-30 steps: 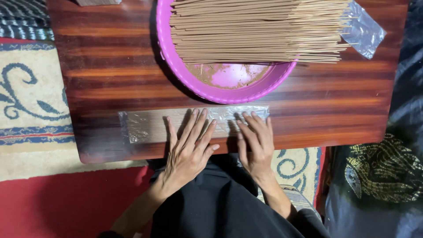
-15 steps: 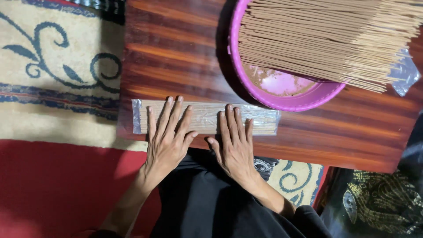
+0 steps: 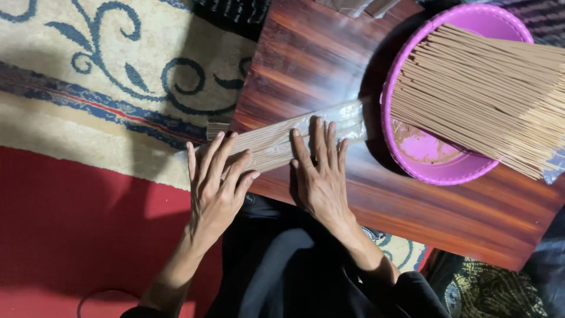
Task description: Packaging bundles of incense sticks into clear plastic sleeves.
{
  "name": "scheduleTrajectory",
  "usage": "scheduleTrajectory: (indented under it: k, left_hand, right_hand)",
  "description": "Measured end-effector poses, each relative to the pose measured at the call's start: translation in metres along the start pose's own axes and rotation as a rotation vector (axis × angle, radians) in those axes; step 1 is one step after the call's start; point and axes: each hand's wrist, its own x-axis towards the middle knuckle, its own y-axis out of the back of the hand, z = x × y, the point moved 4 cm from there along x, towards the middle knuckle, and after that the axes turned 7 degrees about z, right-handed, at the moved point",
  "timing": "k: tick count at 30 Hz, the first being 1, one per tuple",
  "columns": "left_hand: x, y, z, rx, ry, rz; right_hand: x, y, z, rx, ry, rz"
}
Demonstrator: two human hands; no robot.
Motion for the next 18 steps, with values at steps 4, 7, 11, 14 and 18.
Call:
scheduleTrajectory:
  k: [4,7,11,14,18]
  left_hand:
    - [0.005,0.003,0.0,-0.019,0.049,0.034]
    - [0.008,0.002,0.005,-0.065,0.081,0.046]
    - [0.012,-0.003,0.005,-0.161,0.09,0.023]
    - [0.019,-0.006,0.001,-0.196,0.061,-0.022]
    - [0.028,-0.018,-0.007,-0.111,-0.01,-0.064]
  right_hand:
    - [0.029,0.001,0.001,-0.003,0.001,-0.005]
    - [0.037,0.004,-0.001,-0.021,-0.017,0.039]
    - [0.033,-0.001,0.001,0.104,-0.051,0.082]
    - [0.038,-0.006,-0.001,0.125,-0.042,0.035]
    - [0.053,-0.01,-0.006,0.092,-0.044,-0.002]
